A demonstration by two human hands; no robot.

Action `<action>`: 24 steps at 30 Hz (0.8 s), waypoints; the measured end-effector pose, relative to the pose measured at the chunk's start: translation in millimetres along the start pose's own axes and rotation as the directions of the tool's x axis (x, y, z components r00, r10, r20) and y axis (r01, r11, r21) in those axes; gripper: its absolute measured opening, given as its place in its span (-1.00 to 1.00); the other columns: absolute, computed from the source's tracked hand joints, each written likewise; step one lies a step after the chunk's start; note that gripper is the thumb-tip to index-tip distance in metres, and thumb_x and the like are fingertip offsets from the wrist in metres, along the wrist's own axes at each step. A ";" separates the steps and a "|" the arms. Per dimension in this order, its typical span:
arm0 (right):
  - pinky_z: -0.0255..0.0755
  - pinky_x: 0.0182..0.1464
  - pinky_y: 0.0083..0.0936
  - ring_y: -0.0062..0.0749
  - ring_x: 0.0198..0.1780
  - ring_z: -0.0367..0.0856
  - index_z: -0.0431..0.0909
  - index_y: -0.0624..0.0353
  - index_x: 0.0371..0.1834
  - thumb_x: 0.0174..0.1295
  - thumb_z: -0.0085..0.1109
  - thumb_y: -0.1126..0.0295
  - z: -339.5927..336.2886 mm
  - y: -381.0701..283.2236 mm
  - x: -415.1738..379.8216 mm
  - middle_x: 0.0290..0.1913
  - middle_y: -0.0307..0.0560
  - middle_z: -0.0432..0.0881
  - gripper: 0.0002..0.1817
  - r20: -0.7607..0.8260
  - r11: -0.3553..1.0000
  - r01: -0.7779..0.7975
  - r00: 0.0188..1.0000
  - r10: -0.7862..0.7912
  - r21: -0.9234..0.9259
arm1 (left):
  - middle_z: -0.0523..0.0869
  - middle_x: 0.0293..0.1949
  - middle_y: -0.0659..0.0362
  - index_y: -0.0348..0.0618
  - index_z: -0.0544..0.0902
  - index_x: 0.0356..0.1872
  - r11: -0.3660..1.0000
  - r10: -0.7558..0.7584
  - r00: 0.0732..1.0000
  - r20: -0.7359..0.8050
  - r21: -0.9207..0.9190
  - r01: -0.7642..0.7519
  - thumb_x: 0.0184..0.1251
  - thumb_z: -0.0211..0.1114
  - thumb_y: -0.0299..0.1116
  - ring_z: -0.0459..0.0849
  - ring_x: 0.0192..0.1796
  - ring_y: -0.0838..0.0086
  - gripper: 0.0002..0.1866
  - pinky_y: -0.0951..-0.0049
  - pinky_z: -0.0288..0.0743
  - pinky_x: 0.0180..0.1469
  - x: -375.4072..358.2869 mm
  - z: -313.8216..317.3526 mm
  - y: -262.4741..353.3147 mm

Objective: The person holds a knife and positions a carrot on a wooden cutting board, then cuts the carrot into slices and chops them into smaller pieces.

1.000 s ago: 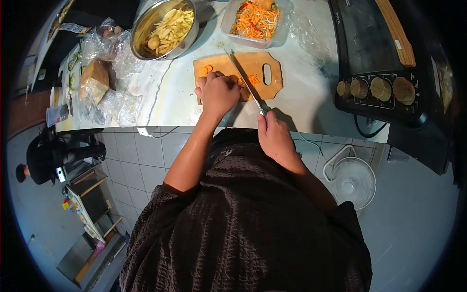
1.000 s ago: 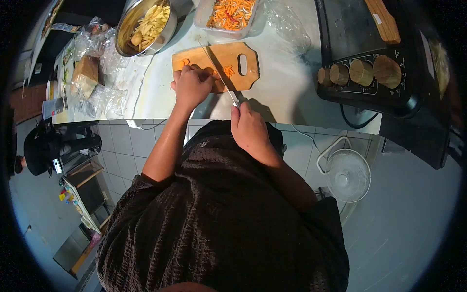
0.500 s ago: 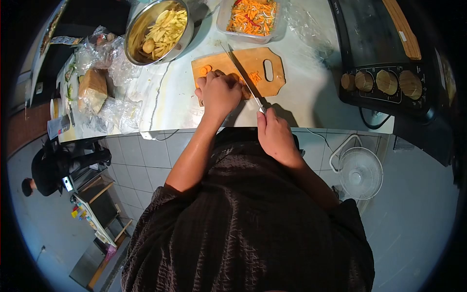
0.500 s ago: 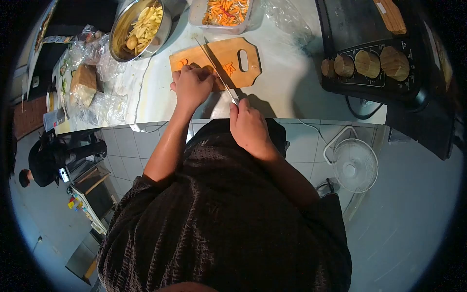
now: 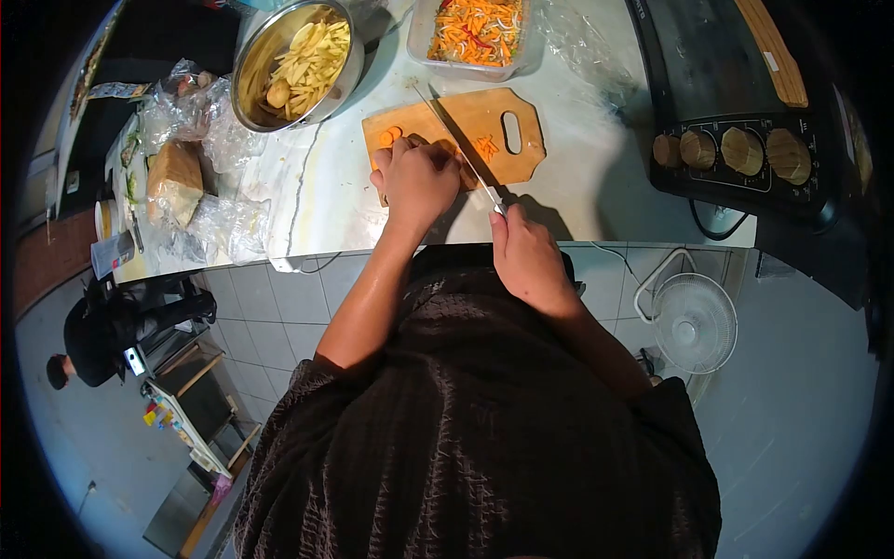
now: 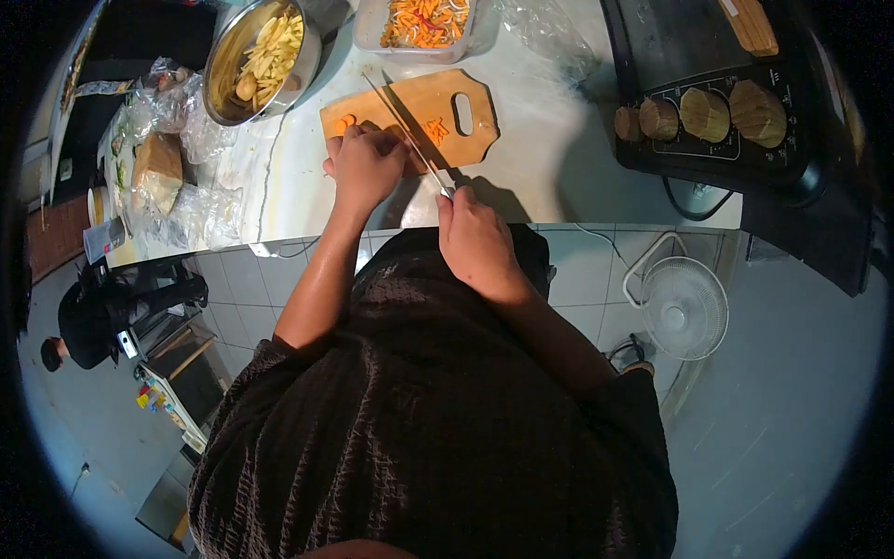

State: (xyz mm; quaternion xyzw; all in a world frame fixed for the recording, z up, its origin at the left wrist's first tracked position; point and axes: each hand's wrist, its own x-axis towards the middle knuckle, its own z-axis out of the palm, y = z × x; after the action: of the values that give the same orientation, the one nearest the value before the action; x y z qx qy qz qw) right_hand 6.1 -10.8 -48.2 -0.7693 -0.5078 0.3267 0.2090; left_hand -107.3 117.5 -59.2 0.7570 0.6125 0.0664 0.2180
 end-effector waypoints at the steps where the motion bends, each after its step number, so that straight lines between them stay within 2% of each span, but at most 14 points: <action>1: 0.47 -0.22 0.02 0.27 -0.33 0.61 0.40 0.34 -0.32 0.44 -0.12 0.20 -0.2 0.0 0.3 -0.44 0.33 0.61 -0.64 0.005 1.000 -0.006 1.000 0.006 -0.011 | 0.61 -0.07 0.07 0.05 0.81 -0.36 1.000 0.004 1.000 0.002 -0.007 -0.004 0.11 0.35 -0.12 0.36 0.08 0.04 -0.79 0.04 0.15 0.07 0.0 -0.3 -0.1; 14: 0.48 -0.19 0.04 0.30 -0.29 0.61 0.42 0.36 -0.27 0.45 -0.12 0.17 -7.7 -7.2 8.4 -0.41 0.36 0.62 -0.61 0.085 0.997 -0.078 0.993 0.079 -0.018 | 0.61 -0.09 0.05 0.04 0.80 -0.37 0.999 0.030 0.999 -0.022 -0.023 -0.030 0.12 0.34 -0.14 0.37 0.03 0.06 -0.81 0.05 0.15 0.03 -2.1 0.5 -0.6; 16: 0.39 -0.16 0.13 0.42 -0.24 0.54 0.39 0.37 -0.19 0.48 -0.18 0.14 -8.6 -8.0 11.8 -0.37 0.44 0.58 -0.58 0.126 0.992 -0.127 0.984 0.124 0.018 | 0.61 -0.08 0.05 0.05 0.80 -0.37 0.999 0.036 0.999 -0.036 -0.028 -0.037 0.12 0.35 -0.15 0.37 0.03 0.06 -0.81 0.04 0.15 0.03 -1.9 1.0 -1.0; 19: 0.39 -0.14 0.15 0.43 -0.21 0.53 0.40 0.37 -0.18 0.48 -0.18 0.12 -9.6 -7.9 15.1 -0.35 0.45 0.58 -0.57 0.124 0.990 -0.132 0.984 0.126 0.044 | 0.61 -0.08 0.04 0.04 0.80 -0.38 1.000 0.006 1.000 -0.001 -0.030 -0.006 0.11 0.35 -0.15 0.37 0.03 0.05 -0.81 0.04 0.15 0.03 -1.3 -1.7 1.5; 24: 0.47 -0.17 0.08 0.33 -0.25 0.61 0.42 0.35 -0.22 0.45 -0.12 0.14 -2.6 -7.3 20.2 -0.37 0.37 0.63 -0.60 0.104 0.992 -0.127 0.986 0.127 -0.003 | 0.61 -0.08 0.05 0.04 0.81 -0.38 1.000 0.010 1.000 -0.005 -0.016 -0.011 0.11 0.35 -0.14 0.37 0.04 0.05 -0.81 0.04 0.14 0.04 -1.6 -1.8 1.9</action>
State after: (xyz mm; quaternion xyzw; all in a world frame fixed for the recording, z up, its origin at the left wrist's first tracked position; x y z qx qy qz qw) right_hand 8.8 10.7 -47.4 -0.7816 -0.4674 0.3797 0.1624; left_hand -106.7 116.1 -56.5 0.7582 0.6084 0.0744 0.2224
